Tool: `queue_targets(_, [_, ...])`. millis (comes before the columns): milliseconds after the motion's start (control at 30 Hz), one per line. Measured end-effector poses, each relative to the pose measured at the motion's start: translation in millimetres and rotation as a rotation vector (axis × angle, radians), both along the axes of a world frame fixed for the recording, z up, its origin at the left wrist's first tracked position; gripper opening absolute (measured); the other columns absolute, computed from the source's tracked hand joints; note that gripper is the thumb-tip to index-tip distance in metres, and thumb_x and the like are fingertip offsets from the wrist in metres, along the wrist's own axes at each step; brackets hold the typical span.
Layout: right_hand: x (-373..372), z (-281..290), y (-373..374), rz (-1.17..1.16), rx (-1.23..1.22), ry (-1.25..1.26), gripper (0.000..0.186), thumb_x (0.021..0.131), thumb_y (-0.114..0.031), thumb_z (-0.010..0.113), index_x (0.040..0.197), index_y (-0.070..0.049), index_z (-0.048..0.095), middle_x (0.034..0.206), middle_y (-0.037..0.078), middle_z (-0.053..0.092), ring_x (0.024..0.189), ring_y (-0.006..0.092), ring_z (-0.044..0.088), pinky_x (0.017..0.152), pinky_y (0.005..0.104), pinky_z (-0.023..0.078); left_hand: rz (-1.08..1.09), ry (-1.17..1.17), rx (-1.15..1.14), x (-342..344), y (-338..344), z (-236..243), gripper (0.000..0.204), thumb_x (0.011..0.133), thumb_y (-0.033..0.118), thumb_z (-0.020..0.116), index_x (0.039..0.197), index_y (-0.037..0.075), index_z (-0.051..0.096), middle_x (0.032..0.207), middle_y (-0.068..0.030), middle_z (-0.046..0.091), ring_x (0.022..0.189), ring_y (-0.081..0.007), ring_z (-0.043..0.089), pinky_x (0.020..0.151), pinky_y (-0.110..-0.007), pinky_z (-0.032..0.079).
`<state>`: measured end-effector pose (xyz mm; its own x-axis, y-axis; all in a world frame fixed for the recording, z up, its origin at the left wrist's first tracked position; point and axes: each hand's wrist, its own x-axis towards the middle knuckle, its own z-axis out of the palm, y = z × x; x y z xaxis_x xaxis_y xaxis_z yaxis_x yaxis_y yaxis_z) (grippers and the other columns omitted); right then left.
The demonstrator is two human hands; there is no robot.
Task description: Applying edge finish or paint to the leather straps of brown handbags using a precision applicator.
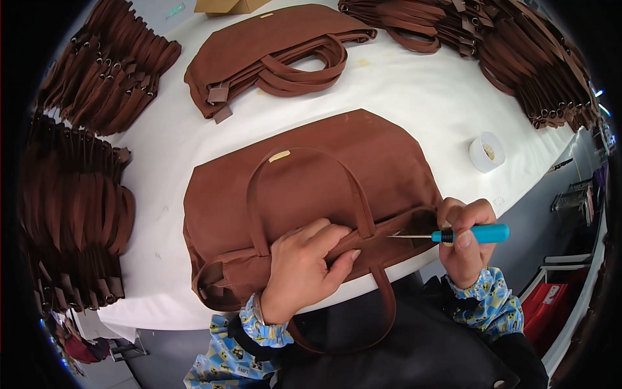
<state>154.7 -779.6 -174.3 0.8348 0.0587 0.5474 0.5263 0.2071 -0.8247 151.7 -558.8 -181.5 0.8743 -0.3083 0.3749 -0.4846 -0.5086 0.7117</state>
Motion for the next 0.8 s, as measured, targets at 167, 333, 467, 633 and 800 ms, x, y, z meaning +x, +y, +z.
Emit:
queue_targets(167, [2.0, -0.9, -0.2, -0.007, -0.118, -0.052, 0.016, 0.081, -0.013, 0.057, 0.083, -0.003, 0.044, 0.063, 0.006, 0.046, 0.057, 0.0118, 0.040, 0.051, 0.0243, 0.033, -0.002, -0.011, -0.007, -0.2, 1.0, 1.5, 0.020, 0.066, 0.011, 0.068, 0.081, 0.001, 0.059, 0.062, -0.0092, 0.048, 0.047, -0.0243, 0.048, 0.044, -0.031, 0.036])
queue_targets(333, [2.4, -0.5, 1.6, -0.008, -0.163, -0.041, 0.015, 0.079, -0.010, 0.059, 0.082, -0.002, 0.047, 0.065, 0.007, 0.049, 0.055, 0.0118, 0.043, 0.047, 0.0232, 0.035, -0.001, -0.017, 0.001, 0.8, 1.2, 0.8, 0.020, 0.066, 0.012, 0.068, 0.081, 0.001, 0.059, 0.062, -0.0090, 0.048, 0.048, -0.0242, 0.048, 0.044, -0.032, 0.036])
queue_targets(467, [4.0, -2.0, 0.3, -0.006, -0.175, -0.070, 0.014, 0.079, -0.009, 0.059, 0.082, -0.002, 0.047, 0.064, 0.007, 0.049, 0.055, 0.0118, 0.043, 0.047, 0.0232, 0.035, 0.004, -0.014, 0.002, 0.7, 0.1, 0.6, 0.020, 0.066, 0.012, 0.068, 0.081, 0.001, 0.059, 0.062, -0.0089, 0.049, 0.048, -0.0241, 0.048, 0.044, -0.032, 0.037])
queue_targets(633, [2.6, -1.5, -0.7, -0.016, -0.207, -0.040, 0.014, 0.079, -0.009, 0.059, 0.081, -0.001, 0.047, 0.065, 0.006, 0.049, 0.055, 0.0122, 0.044, 0.047, 0.0232, 0.035, 0.008, -0.005, 0.003, 0.9, -0.6, 1.2, 0.020, 0.065, 0.012, 0.068, 0.081, 0.002, 0.060, 0.063, -0.0086, 0.049, 0.048, -0.0237, 0.049, 0.044, -0.031, 0.037])
queue_targets(800, [1.5, -2.8, 0.0, -0.034, -0.183, -0.038, 0.014, 0.079, -0.008, 0.059, 0.081, -0.001, 0.047, 0.065, 0.006, 0.048, 0.055, 0.0123, 0.044, 0.047, 0.0233, 0.035, 0.003, 0.021, 0.042, -0.7, -0.3, 3.3, 0.019, 0.067, 0.013, 0.067, 0.081, 0.004, 0.059, 0.064, -0.0080, 0.049, 0.053, -0.0246, 0.052, 0.048, -0.033, 0.040])
